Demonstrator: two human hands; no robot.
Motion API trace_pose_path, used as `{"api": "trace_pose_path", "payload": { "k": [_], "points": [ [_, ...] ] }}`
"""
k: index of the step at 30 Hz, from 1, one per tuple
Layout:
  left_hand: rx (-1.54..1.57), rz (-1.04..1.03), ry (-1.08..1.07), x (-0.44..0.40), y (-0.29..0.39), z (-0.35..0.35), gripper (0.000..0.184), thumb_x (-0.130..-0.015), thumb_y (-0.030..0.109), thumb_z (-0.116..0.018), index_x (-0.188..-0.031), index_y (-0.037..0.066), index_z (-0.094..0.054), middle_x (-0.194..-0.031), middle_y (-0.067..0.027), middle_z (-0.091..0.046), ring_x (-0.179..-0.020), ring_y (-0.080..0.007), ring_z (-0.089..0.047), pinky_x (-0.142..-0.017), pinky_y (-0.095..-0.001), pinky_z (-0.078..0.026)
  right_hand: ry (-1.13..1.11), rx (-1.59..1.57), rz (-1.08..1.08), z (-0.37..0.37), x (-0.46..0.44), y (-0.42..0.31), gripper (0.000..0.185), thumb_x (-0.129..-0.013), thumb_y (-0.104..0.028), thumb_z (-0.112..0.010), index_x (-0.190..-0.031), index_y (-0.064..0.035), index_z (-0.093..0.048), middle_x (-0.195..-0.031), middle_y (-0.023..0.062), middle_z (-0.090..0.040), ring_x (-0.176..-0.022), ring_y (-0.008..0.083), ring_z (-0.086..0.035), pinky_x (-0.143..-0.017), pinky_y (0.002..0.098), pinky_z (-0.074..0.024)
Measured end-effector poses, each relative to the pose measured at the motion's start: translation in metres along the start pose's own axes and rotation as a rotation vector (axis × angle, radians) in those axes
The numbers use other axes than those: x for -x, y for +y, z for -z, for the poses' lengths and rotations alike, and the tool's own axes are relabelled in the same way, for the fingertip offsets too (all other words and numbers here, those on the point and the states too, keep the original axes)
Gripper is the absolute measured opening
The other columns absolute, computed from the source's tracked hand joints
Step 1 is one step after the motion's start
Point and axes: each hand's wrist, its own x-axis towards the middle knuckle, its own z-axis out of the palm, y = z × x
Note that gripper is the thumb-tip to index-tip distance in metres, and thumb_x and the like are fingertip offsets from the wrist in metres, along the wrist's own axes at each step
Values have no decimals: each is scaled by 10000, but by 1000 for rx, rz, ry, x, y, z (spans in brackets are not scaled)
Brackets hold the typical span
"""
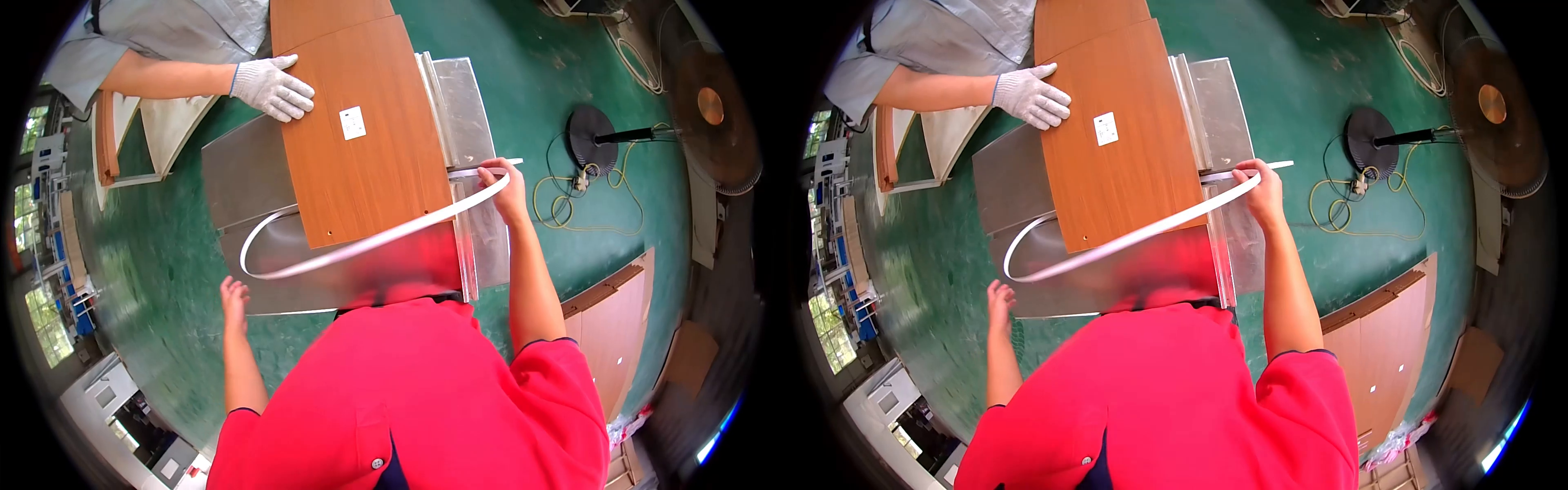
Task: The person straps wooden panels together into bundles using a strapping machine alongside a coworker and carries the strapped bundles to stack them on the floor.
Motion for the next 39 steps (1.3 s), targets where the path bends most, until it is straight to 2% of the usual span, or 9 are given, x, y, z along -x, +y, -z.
{"api": "trace_pose_path", "payload": {
  "k": [2, 6, 8, 12, 18, 22, 31, 34, 39],
  "points": [
    [-47, 33, -51, 21, -20, -16, 559, -846, 159, -567, -1366, 93, -374, -1200, -90, -526, -929, -145, -569, -777, -295, -460, -49, -55, -47, -1, 5, -13, 162, -859, -107, -691, -956, 11, -636, -781, 42, -641, -643, 88, -572, -575, 226, -487],
    [-79, -7, -134, 48, -54, -50, 502, -863, 137, -563, -1339, 93, -411, -1099, -59, -554, -889, -128, -577, -730, -264, -460, -37, -33, 0, -4, 4, -13, 140, -864, -88, -668, -950, 17, -632, -776, 68, -658, -635, 103, -605, -573, 238, -508],
    [-115, 25, -193, 62, -60, -67, 532, -831, 83, -609, -1332, 81, -428, -1120, -77, -540, -902, -127, -542, -760, -268, -456, -23, 60, 35, -6, 4, -21, 124, -861, -77, -654, -939, 15, -631, -781, 77, -667, -633, 105, -614, -569, 246, -512],
    [-268, -100, -247, 74, -76, -90, 476, -843, 103, -621, -1291, 71, -464, -1038, -52, -542, -889, -140, -548, -782, -267, -460, -34, 85, -8, -7, 6, -23, 108, -866, -58, -637, -942, 19, -625, -763, 39, -643, -637, 86, -580, -588, 237, -492],
    [-29, -73, -299, 69, -80, -93, 398, -859, 80, -593, -1236, 29, -475, -933, -46, -561, -835, -135, -555, -764, -267, -469, -130, 89, 23, -8, 6, -24, 140, -857, -26, -636, -992, 12, -623, -802, 45, -640, -680, 91, -590, -601, 237, -500],
    [-19, -42, -304, 74, -61, -93, 345, -880, 66, -564, -1207, 7, -473, -895, -51, -570, -811, -129, -557, -756, -264, -470, -136, 77, 32, -7, 15, -30, 147, -855, -23, -636, -997, 13, -625, -821, 52, -643, -698, 99, -593, -616, 243, -504],
    [44, -77, -357, 66, -60, -105, 285, -924, 98, -539, -1187, 7, -480, -910, -49, -566, -807, -126, -566, -746, -264, -478, -6, -15, -71, 2, 50, -8, 127, -894, -64, -598, -984, 24, -612, -818, 46, -635, -683, 101, -569, -618, 241, -472],
    [72, -66, -408, 67, -46, -116, 333, -926, 175, -550, -1220, 37, -473, -976, -39, -566, -828, -122, -574, -781, -266, -469, 16, -76, -98, 3, 67, 8, 113, -906, -69, -585, -977, 16, -612, -812, 43, -628, -671, 98, -562, -607, 242, -462],
    [27, -65, -429, 68, -31, -133, 352, -930, 221, -554, -1226, 46, -480, -996, -35, -570, -832, -117, -576, -766, -266, -466, 18, -124, -156, -4, 102, 16, 98, -925, -76, -567, -960, 7, -607, -770, 36, -618, -653, 91, -553, -587, 231, -446]
  ]
}}
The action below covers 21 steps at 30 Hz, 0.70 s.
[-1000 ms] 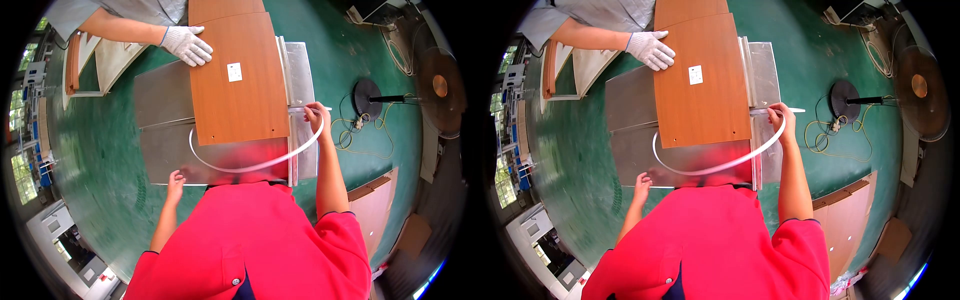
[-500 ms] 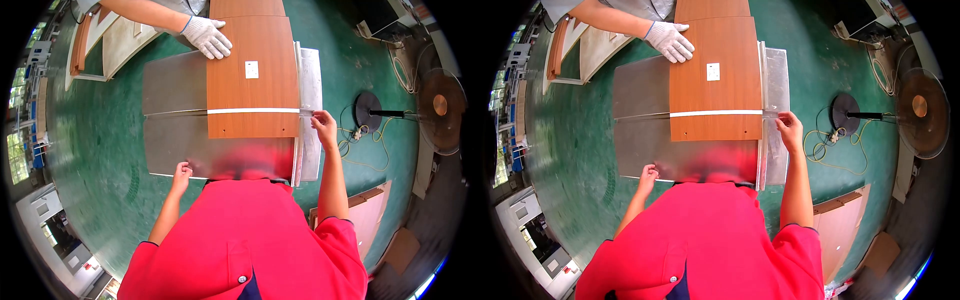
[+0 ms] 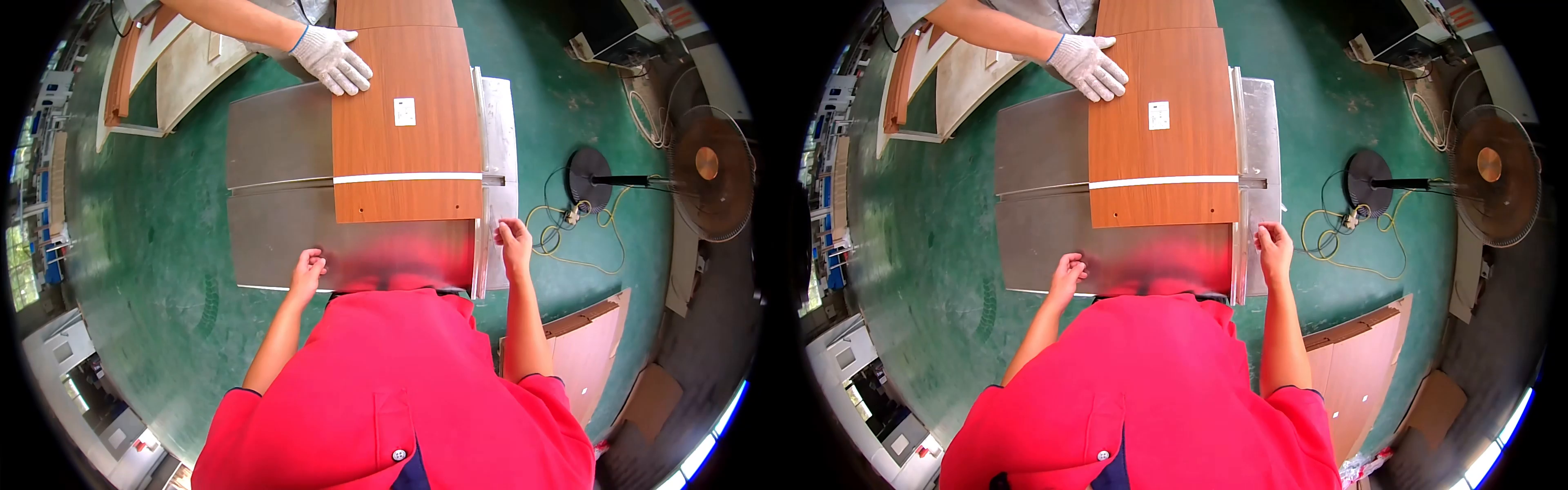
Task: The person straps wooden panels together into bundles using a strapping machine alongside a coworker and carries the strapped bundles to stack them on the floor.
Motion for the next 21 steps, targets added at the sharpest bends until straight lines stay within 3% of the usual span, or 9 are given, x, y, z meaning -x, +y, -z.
{"api": "trace_pose_path", "payload": {
  "k": [10, 13, 14, 21],
  "points": [
    [-31, -50, -11, -13, 2, -7, 327, -941, 242, -559, -1190, 36, -511, -948, -45, -576, -807, -134, -596, -724, -286, -490, 27, 124, -17, -15, 32, 18, 145, -934, -130, -569, -987, -4, -617, -806, 19, -613, -707, 81, -547, -644, 239, -454],
    [16, -36, -20, -14, 16, -12, 351, -961, 307, -529, -1190, 41, -511, -968, -56, -593, -818, -142, -602, -735, -294, -489, 127, 290, 126, -24, 32, 10, 152, -918, -123, -583, -989, 8, -615, -818, 23, -617, -745, 97, -555, -691, 250, -466],
    [2, -46, -33, -14, 20, -14, 395, -977, 374, -489, -1205, 52, -499, -1003, -65, -593, -830, -154, -603, -748, -300, -483, 126, 308, 155, -27, 31, 5, 168, -914, -125, -585, -1015, 7, -608, -863, 45, -613, -776, 119, -560, -715, 268, -469],
    [97, -146, -36, -27, 51, -36, 496, -985, 457, -429, -1263, 47, -462, -1080, -88, -578, -929, -188, -591, -799, -325, -472, 121, 488, 265, -52, 29, -27, 303, -891, -162, -613, -1145, -3, -569, -1093, 145, -563, -964, 238, -558, -841, 345, -463]
  ]
}}
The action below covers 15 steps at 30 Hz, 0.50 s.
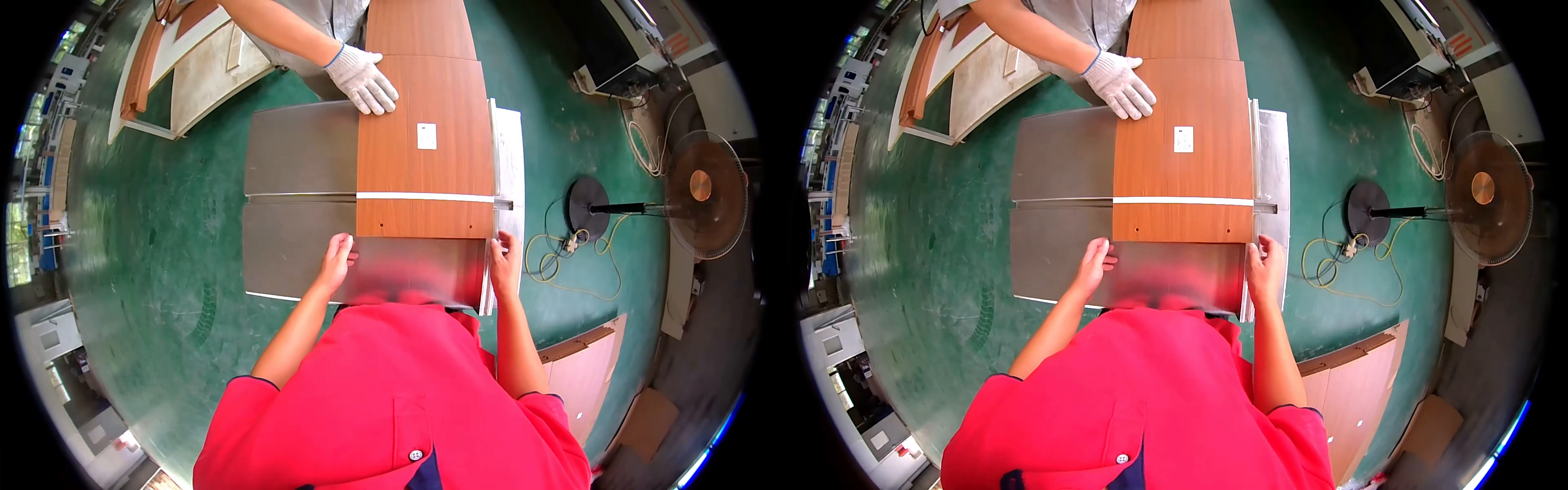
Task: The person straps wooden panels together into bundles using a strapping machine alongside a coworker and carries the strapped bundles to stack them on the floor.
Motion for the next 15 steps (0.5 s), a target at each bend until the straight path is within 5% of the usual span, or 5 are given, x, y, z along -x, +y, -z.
{"api": "trace_pose_path", "payload": {
  "k": [9, 15],
  "points": [
    [49, 19, -61, -21, 33, -29, 640, -919, 567, -488, -1262, 27, -477, -1130, -105, -591, -950, -211, -605, -827, -353, -475, 0, 142, -31, -17, -14, -6, 427, -873, -289, -645, -1174, 4, -570, -1200, 188, -523, -1121, 337, -461, -983, 405, -371],
    [212, 72, -89, -19, 51, -30, 607, -915, 505, -548, -1283, 30, -467, -1159, -104, -586, -961, -212, -600, -867, -358, -473, -26, 167, 68, -12, -16, -3, 377, -894, -311, -632, -1095, 6, -600, -976, 153, -613, -937, 262, -546, -864, 380, -419]
  ]
}}
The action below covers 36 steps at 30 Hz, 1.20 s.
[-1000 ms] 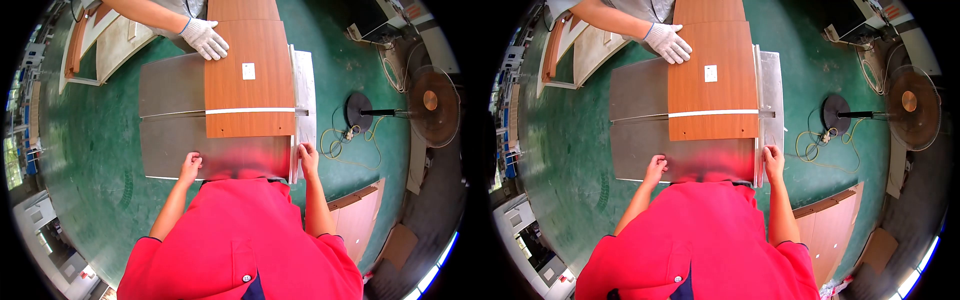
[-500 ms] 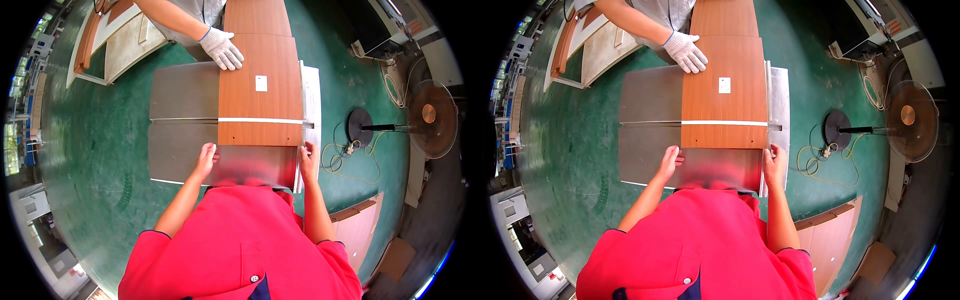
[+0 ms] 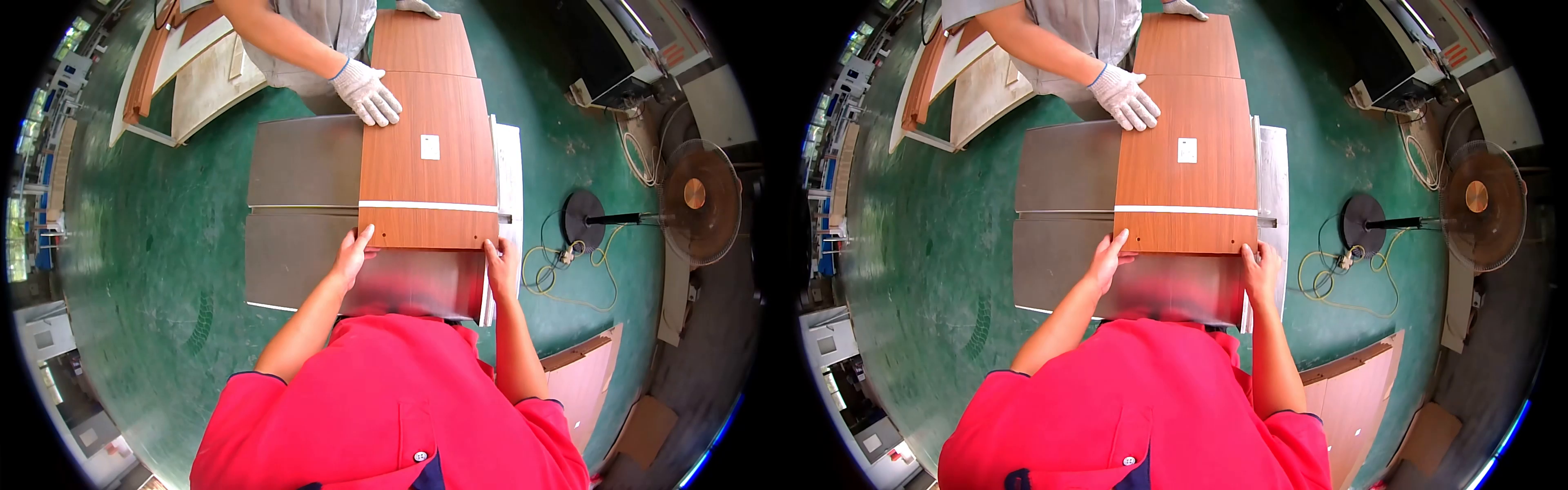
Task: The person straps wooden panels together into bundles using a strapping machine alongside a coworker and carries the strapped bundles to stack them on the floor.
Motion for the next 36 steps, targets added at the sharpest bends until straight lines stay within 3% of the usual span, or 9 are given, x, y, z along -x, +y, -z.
{"api": "trace_pose_path", "payload": {
  "k": [3, 9, 15, 16, 17, 21, 25, 28, 36],
  "points": [
    [43, 26, 18, 2, 1, -1, 573, -917, 483, -563, -1260, 33, -477, -1137, -98, -593, -940, -205, -600, -856, -349, -477, -45, -228, -180, 5, 7, -22, 313, -909, -276, -618, -995, 24, -603, -763, 49, -577, -690, 160, -539, -633, 308, -442],
    [42, 70, -32, 9, -9, 12, 481, -936, 428, -565, -1227, 53, -490, -1111, -83, -599, -911, -181, -602, -837, -325, -489, -180, -436, -411, 5, 17, -13, 222, -907, -252, -638, -844, -48, -574, -691, -5, -526, -594, 74, -486, -513, 241, -390],
    [42, 69, -131, 60, -50, 30, 497, -952, 381, -551, -1292, 34, -445, -1190, -93, -572, -956, -177, -604, -855, -326, -492, -211, -347, -518, 7, 88, 2, 243, -902, -246, -645, -805, -43, -554, -660, 0, -521, -535, 88, -489, -454, 263, -384],
    [105, 70, -165, 66, -66, 36, 610, -940, 322, -578, -1386, -26, -348, -1350, -132, -474, -1196, -229, -487, -1031, -350, -367, -195, -330, -497, 2, 104, 16, 252, -897, -245, -647, -788, -40, -549, -648, 9, -524, -530, 99, -502, -445, 279, -396],
    [73, 55, -171, 75, -81, 41, 606, -942, 271, -576, -1400, -40, -328, -1372, -143, -457, -1277, -241, -413, -1071, -347, -313, -200, -238, -519, 2, 121, 27, 259, -889, -237, -649, -771, -31, -546, -644, 23, -544, -533, 108, -523, -451, 280, -415],
    [65, 150, -197, 124, -111, 57, 533, -941, 231, -577, -1358, -44, -392, -1326, -134, -506, -1220, -214, -469, -1049, -335, -340, -160, 135, -403, 6, 197, 31, 264, -886, -247, -644, -905, 15, -621, -685, 55, -618, -584, 124, -602, -492, 286, -463],
    [109, 257, -208, 163, -132, 69, 494, -944, 229, -578, -1327, -45, -430, -1291, -127, -538, -1188, -194, -495, -1039, -328, -350, -181, -158, -641, 8, 248, 23, 286, -877, -195, -666, -1030, 36, -597, -773, 79, -629, -597, 126, -593, -553, 246, -501],
    [56, 152, -155, 177, -153, 65, 485, -946, 255, -582, -1304, -42, -446, -1267, -120, -552, -1152, -193, -521, -1009, -331, -386, -133, -547, -709, 6, 265, 48, 314, -862, -204, -692, -1041, 29, -583, -813, 68, -634, -663, 114, -592, -523, 245, -499],
    [-7, 127, -167, 197, -178, 27, 453, -963, 297, -547, -1273, -21, -464, -1203, -111, -582, -1070, -192, -571, -932, -345, -455, -86, -657, -580, 23, 270, 89, 264, -882, -213, -679, -987, -12, -544, -819, 43, -596, -635, 95, -544, -494, 230, -468]
  ]
}}
